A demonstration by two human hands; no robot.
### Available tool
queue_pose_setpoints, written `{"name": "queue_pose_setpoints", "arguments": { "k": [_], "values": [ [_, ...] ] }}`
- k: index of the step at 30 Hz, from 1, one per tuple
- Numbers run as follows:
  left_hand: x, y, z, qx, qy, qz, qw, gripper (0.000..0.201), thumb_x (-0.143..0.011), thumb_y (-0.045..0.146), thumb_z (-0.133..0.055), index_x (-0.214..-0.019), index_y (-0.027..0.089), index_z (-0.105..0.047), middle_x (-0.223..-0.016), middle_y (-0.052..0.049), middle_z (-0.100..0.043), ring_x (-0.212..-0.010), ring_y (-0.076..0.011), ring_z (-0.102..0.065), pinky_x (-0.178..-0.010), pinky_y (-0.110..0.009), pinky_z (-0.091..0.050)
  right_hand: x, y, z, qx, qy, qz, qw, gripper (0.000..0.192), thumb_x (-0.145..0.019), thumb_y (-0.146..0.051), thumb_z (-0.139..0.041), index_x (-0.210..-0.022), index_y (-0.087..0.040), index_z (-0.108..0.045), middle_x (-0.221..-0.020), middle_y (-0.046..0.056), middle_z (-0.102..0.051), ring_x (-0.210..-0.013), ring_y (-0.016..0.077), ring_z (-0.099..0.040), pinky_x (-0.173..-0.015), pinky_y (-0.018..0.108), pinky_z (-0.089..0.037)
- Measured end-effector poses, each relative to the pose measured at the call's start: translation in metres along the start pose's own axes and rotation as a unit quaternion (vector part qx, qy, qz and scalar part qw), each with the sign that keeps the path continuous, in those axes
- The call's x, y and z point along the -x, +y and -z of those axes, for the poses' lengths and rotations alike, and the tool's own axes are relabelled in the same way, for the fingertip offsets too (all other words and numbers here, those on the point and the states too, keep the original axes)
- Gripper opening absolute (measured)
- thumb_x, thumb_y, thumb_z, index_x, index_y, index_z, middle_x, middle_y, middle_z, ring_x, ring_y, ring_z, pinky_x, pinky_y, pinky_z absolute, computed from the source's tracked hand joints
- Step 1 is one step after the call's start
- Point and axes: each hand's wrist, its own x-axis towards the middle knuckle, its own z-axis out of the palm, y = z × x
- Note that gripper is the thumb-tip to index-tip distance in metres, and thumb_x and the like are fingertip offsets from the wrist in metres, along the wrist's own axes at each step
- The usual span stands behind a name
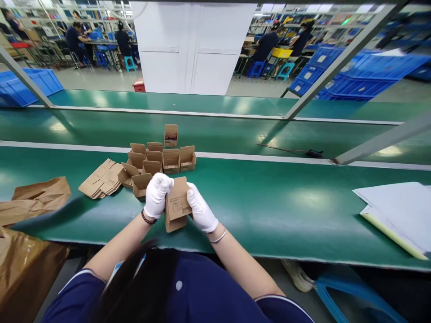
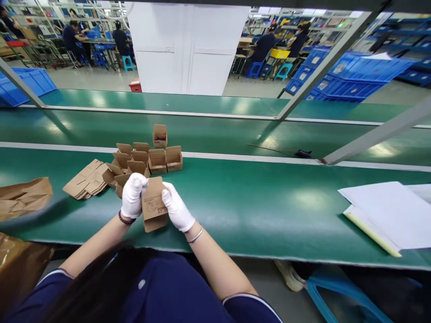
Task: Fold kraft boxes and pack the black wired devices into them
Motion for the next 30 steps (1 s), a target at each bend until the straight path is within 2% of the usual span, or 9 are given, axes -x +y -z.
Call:
{"name": "queue_pose_setpoints", "arguments": {
  "k": [3,7,13,17,21,24,26,28,30],
  "values": [
    [0.000,0.001,-0.010,-0.006,0.015,0.008,1.000,0.040,-0.083,0.060,-0.066,-0.091,0.021,-0.059,-0.091,-0.004,-0.069,-0.082,-0.0176,-0.067,-0.080,-0.033,-0.056,-0.001,0.002,0.005,0.095,0.096,0.021,0.991,0.049,-0.093,-0.064,-0.050,-0.121,-0.024,-0.056,-0.122,0.009,-0.066,-0.109,0.0220,-0.065,-0.100,0.039,-0.053],
    [0.016,-0.005,-0.023,-0.026,-0.045,0.020,0.998,0.041,-0.096,0.054,-0.049,-0.111,0.019,-0.065,-0.119,-0.012,-0.069,-0.112,-0.0231,-0.066,-0.104,-0.041,-0.050,-0.006,0.010,0.009,0.240,0.162,0.087,0.953,0.042,-0.095,-0.058,-0.044,-0.110,-0.022,-0.061,-0.121,0.011,-0.065,-0.113,0.0228,-0.063,-0.103,0.040,-0.049],
    [0.025,-0.014,-0.027,-0.106,0.042,-0.035,0.993,0.025,-0.091,0.043,-0.059,-0.096,0.019,-0.066,-0.110,-0.011,-0.071,-0.105,-0.0229,-0.067,-0.099,-0.040,-0.053,-0.005,0.014,0.005,0.274,0.213,0.181,0.920,0.031,-0.096,-0.043,-0.042,-0.113,-0.022,-0.057,-0.122,0.013,-0.064,-0.114,0.0237,-0.061,-0.104,0.044,-0.047],
    [0.022,-0.014,-0.024,-0.143,0.020,-0.122,0.982,0.029,-0.095,0.039,-0.049,-0.084,0.019,-0.067,-0.115,-0.011,-0.071,-0.110,-0.0228,-0.066,-0.101,-0.040,-0.052,-0.005,0.013,0.008,0.345,0.189,0.180,0.902,0.029,-0.096,-0.037,-0.037,-0.098,-0.023,-0.061,-0.123,0.012,-0.065,-0.118,0.0232,-0.060,-0.106,0.043,-0.047],
    [0.024,-0.016,-0.022,-0.147,0.016,-0.127,0.981,0.044,-0.101,0.040,-0.037,-0.073,0.019,-0.064,-0.101,-0.009,-0.073,-0.095,-0.0201,-0.069,-0.091,-0.037,-0.055,-0.004,0.015,0.010,0.400,0.179,0.149,0.887,0.035,-0.098,-0.034,-0.031,-0.085,-0.023,-0.061,-0.114,0.011,-0.067,-0.110,0.0216,-0.063,-0.100,0.038,-0.050],
    [0.024,-0.020,-0.020,-0.165,-0.004,-0.141,0.976,0.045,-0.101,0.046,-0.038,-0.078,0.019,-0.064,-0.102,-0.009,-0.071,-0.098,-0.0204,-0.069,-0.092,-0.037,-0.055,-0.005,0.020,0.012,0.354,0.177,0.210,0.894,0.034,-0.099,-0.037,-0.035,-0.083,-0.023,-0.061,-0.110,0.010,-0.068,-0.106,0.0214,-0.064,-0.098,0.038,-0.051],
    [0.022,-0.025,-0.017,-0.168,-0.028,-0.195,0.966,0.038,-0.094,0.054,-0.054,-0.098,0.018,-0.066,-0.120,-0.012,-0.067,-0.106,-0.0232,-0.067,-0.095,-0.040,-0.055,-0.006,0.023,0.015,0.280,0.207,0.254,0.902,0.028,-0.099,-0.042,-0.042,-0.100,-0.023,-0.062,-0.121,0.009,-0.064,-0.113,0.0222,-0.062,-0.101,0.041,-0.050],
    [0.021,-0.029,-0.016,-0.170,-0.027,-0.253,0.952,0.063,-0.082,0.060,-0.069,-0.130,0.021,-0.055,-0.142,-0.017,-0.052,-0.112,-0.0256,-0.065,-0.096,-0.041,-0.055,-0.006,0.025,0.016,0.194,0.261,0.254,0.911,0.035,-0.096,-0.048,-0.050,-0.122,-0.026,-0.056,-0.137,0.010,-0.056,-0.123,0.0229,-0.058,-0.104,0.044,-0.049],
    [0.021,-0.033,-0.016,-0.188,0.020,-0.272,0.943,0.090,-0.078,0.064,-0.072,-0.149,0.024,-0.035,-0.152,-0.021,-0.039,-0.113,-0.0264,-0.064,-0.096,-0.041,-0.055,-0.002,0.028,0.015,0.101,0.303,0.181,0.930,0.046,-0.094,-0.053,-0.053,-0.131,-0.028,-0.050,-0.141,0.010,-0.052,-0.125,0.0221,-0.057,-0.096,0.040,-0.054]
  ]
}}
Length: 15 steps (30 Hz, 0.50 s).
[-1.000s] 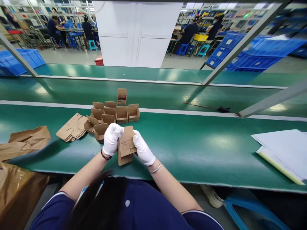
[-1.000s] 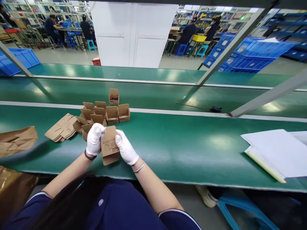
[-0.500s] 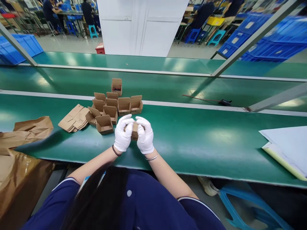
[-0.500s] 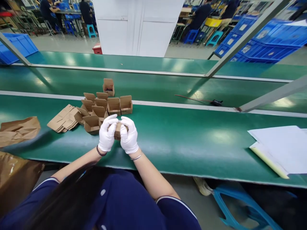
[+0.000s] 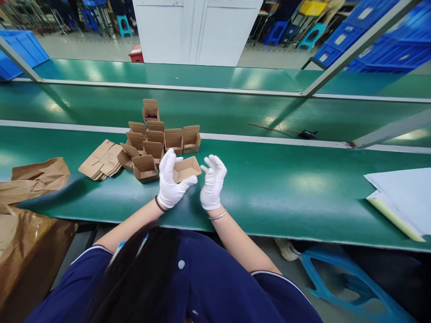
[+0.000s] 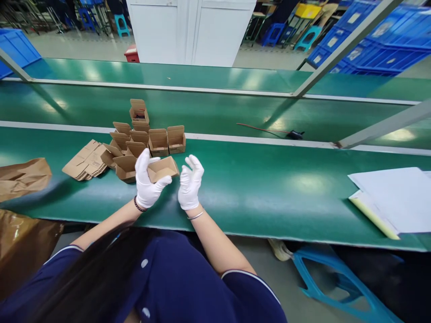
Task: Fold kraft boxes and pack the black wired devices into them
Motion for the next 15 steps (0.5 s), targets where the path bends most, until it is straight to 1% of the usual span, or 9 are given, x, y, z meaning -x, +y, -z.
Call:
{"name": "queue_pose_setpoints", "arguments": {
  "k": [1,3,5,8,9,11,13,14,15],
  "values": [
    [0.002,0.000,-0.001,-0.018,0.026,0.010,0.999,0.094,-0.078,0.066,-0.070,-0.153,0.025,-0.029,-0.154,-0.021,-0.037,-0.114,-0.0268,-0.064,-0.098,-0.041,-0.054,0.003,0.000,0.000,-0.029,-0.007,-0.073,0.997,0.047,-0.094,-0.057,-0.051,-0.130,-0.028,-0.050,-0.137,0.009,-0.055,-0.121,0.0215,-0.060,-0.086,0.036,-0.058],
    [0.006,0.002,-0.004,-0.028,0.058,0.048,0.997,0.092,-0.083,0.067,-0.063,-0.155,0.025,-0.023,-0.154,-0.021,-0.036,-0.118,-0.0280,-0.062,-0.100,-0.041,-0.052,0.008,-0.002,0.002,-0.085,-0.083,-0.208,0.971,0.049,-0.095,-0.062,-0.042,-0.129,-0.027,-0.052,-0.131,0.009,-0.061,-0.110,0.0209,-0.066,-0.064,0.029,-0.059],
    [0.012,0.004,-0.008,-0.004,0.021,0.089,0.996,0.083,-0.092,0.061,-0.055,-0.157,0.025,-0.018,-0.151,-0.020,-0.042,-0.121,-0.0279,-0.060,-0.102,-0.041,-0.051,0.008,-0.004,0.005,-0.080,-0.172,-0.249,0.950,0.052,-0.098,-0.059,-0.034,-0.136,-0.026,-0.048,-0.131,0.010,-0.063,-0.100,0.0205,-0.069,-0.055,0.028,-0.056],
    [0.016,0.001,-0.010,-0.031,-0.088,0.107,0.990,0.078,-0.097,0.045,-0.054,-0.159,0.023,-0.012,-0.146,-0.018,-0.051,-0.132,-0.0297,-0.053,-0.111,-0.046,-0.043,-0.006,-0.011,0.016,0.166,-0.264,-0.140,0.940,0.043,-0.101,-0.044,-0.037,-0.134,-0.022,-0.051,-0.125,0.011,-0.067,-0.093,0.0197,-0.070,-0.068,0.031,-0.058],
    [0.017,-0.003,-0.010,-0.061,-0.119,0.092,0.987,0.080,-0.094,0.042,-0.058,-0.159,0.022,-0.014,-0.145,-0.019,-0.051,-0.135,-0.0321,-0.050,-0.114,-0.049,-0.039,-0.013,-0.014,0.022,0.264,-0.289,-0.100,0.915,0.036,-0.099,-0.039,-0.043,-0.126,-0.020,-0.059,-0.120,0.012,-0.069,-0.095,0.0210,-0.070,-0.074,0.032,-0.058],
    [0.016,-0.015,-0.010,-0.113,-0.185,0.051,0.975,0.088,-0.086,0.038,-0.067,-0.157,0.018,-0.020,-0.141,-0.021,-0.053,-0.134,-0.0372,-0.049,-0.114,-0.055,-0.037,-0.026,-0.025,0.031,0.427,-0.366,-0.038,0.826,0.024,-0.096,-0.032,-0.052,-0.107,-0.018,-0.068,-0.113,0.012,-0.072,-0.101,0.0245,-0.069,-0.084,0.034,-0.055],
    [0.016,-0.029,-0.010,-0.127,-0.260,0.050,0.956,0.096,-0.078,0.035,-0.073,-0.157,0.016,-0.022,-0.129,-0.019,-0.060,-0.122,-0.0375,-0.057,-0.107,-0.056,-0.043,-0.038,-0.036,0.038,0.504,-0.447,0.016,0.738,0.020,-0.094,-0.032,-0.057,-0.102,-0.020,-0.071,-0.111,0.011,-0.073,-0.103,0.0256,-0.069,-0.086,0.034,-0.054],
    [0.017,-0.036,-0.011,-0.127,-0.287,0.075,0.947,0.100,-0.075,0.033,-0.074,-0.157,0.015,-0.019,-0.123,-0.017,-0.062,-0.116,-0.0358,-0.061,-0.103,-0.054,-0.047,-0.045,-0.040,0.041,0.523,-0.476,0.046,0.706,0.023,-0.096,-0.035,-0.056,-0.104,-0.022,-0.072,-0.111,0.009,-0.074,-0.102,0.0244,-0.069,-0.085,0.033,-0.053],
    [0.018,-0.042,-0.011,-0.129,-0.301,0.112,0.938,0.104,-0.073,0.031,-0.074,-0.158,0.015,-0.016,-0.121,-0.016,-0.063,-0.113,-0.0345,-0.062,-0.101,-0.052,-0.050,-0.053,-0.043,0.044,0.524,-0.485,0.074,0.696,0.025,-0.097,-0.039,-0.054,-0.107,-0.024,-0.072,-0.112,0.006,-0.074,-0.102,0.0228,-0.069,-0.085,0.032,-0.053]
  ]
}}
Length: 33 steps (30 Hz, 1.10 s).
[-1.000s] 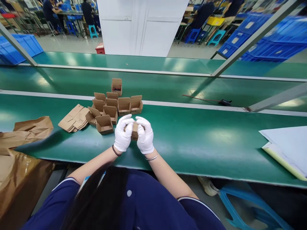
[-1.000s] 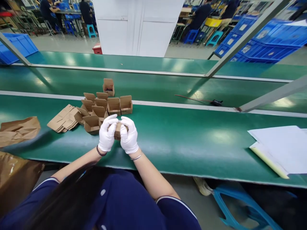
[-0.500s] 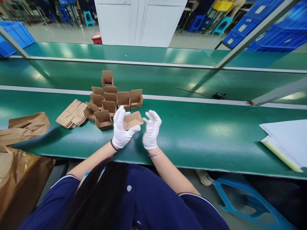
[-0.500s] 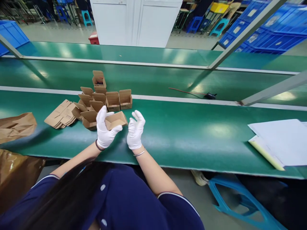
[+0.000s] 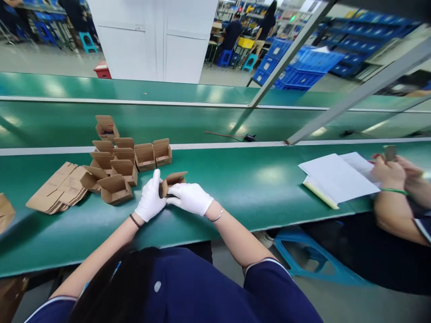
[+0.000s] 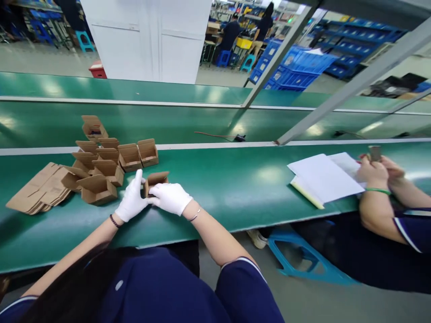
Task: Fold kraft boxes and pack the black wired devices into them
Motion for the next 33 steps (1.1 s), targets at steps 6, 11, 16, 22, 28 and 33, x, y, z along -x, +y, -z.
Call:
{"name": "queue_pose_setpoints", "arguments": {
  "k": [6,11,16,22,28,33],
  "values": [
    [0.010,-0.005,-0.002,0.005,-0.016,0.110,0.994,0.101,-0.075,0.024,-0.067,-0.158,0.011,-0.012,-0.146,-0.023,-0.046,-0.138,-0.0378,-0.047,-0.115,-0.056,-0.040,-0.030,0.130,0.057,-0.085,0.173,-0.232,0.953,0.026,-0.095,-0.041,-0.057,-0.097,-0.023,-0.076,-0.109,0.005,-0.075,-0.105,0.0195,-0.067,-0.094,0.029,-0.048],
    [0.034,0.025,0.030,-0.027,0.079,0.052,0.995,0.090,-0.085,0.036,-0.068,-0.158,0.020,-0.018,-0.151,-0.019,-0.044,-0.140,-0.0363,-0.045,-0.116,-0.059,-0.038,-0.030,0.277,0.103,-0.098,0.256,-0.506,0.818,0.031,-0.100,-0.036,-0.053,-0.114,-0.014,-0.068,-0.123,0.014,-0.065,-0.109,0.0220,-0.064,-0.096,0.039,-0.051],
    [0.051,0.034,0.058,-0.041,0.151,0.005,0.988,0.079,-0.090,0.033,-0.064,-0.157,0.025,-0.024,-0.141,-0.015,-0.057,-0.123,-0.0311,-0.062,-0.107,-0.052,-0.049,-0.031,0.356,0.109,-0.116,0.304,-0.581,0.746,0.033,-0.098,-0.038,-0.057,-0.126,-0.020,-0.060,-0.131,0.010,-0.059,-0.110,0.0206,-0.062,-0.095,0.042,-0.055],
    [0.047,0.034,0.057,-0.078,0.151,0.003,0.985,0.067,-0.094,0.033,-0.059,-0.154,0.026,-0.033,-0.133,-0.012,-0.064,-0.114,-0.0271,-0.068,-0.099,-0.045,-0.056,-0.051,0.385,0.091,-0.170,0.341,-0.560,0.736,0.030,-0.098,-0.038,-0.058,-0.123,-0.021,-0.062,-0.129,0.010,-0.060,-0.109,0.0201,-0.062,-0.093,0.041,-0.055],
    [0.018,0.066,0.061,-0.041,0.126,-0.056,0.990,0.058,-0.092,0.029,-0.061,-0.148,0.034,-0.044,-0.130,-0.005,-0.068,-0.115,-0.0247,-0.068,-0.100,-0.041,-0.057,-0.039,0.346,0.078,-0.228,0.434,-0.424,0.762,0.034,-0.098,-0.032,-0.049,-0.110,-0.007,-0.068,-0.083,0.011,-0.072,-0.071,0.0158,-0.064,-0.074,0.030,-0.054],
    [-0.051,0.122,0.040,0.218,0.000,-0.009,0.976,0.043,-0.094,0.034,-0.059,-0.136,0.028,-0.059,-0.139,-0.007,-0.062,-0.130,-0.0259,-0.059,-0.117,-0.046,-0.043,0.000,0.249,0.077,-0.198,0.536,-0.192,0.797,0.032,-0.088,-0.045,-0.060,-0.094,-0.016,-0.073,-0.093,0.010,-0.074,-0.082,0.0208,-0.068,-0.080,0.037,-0.057]
  ]
}}
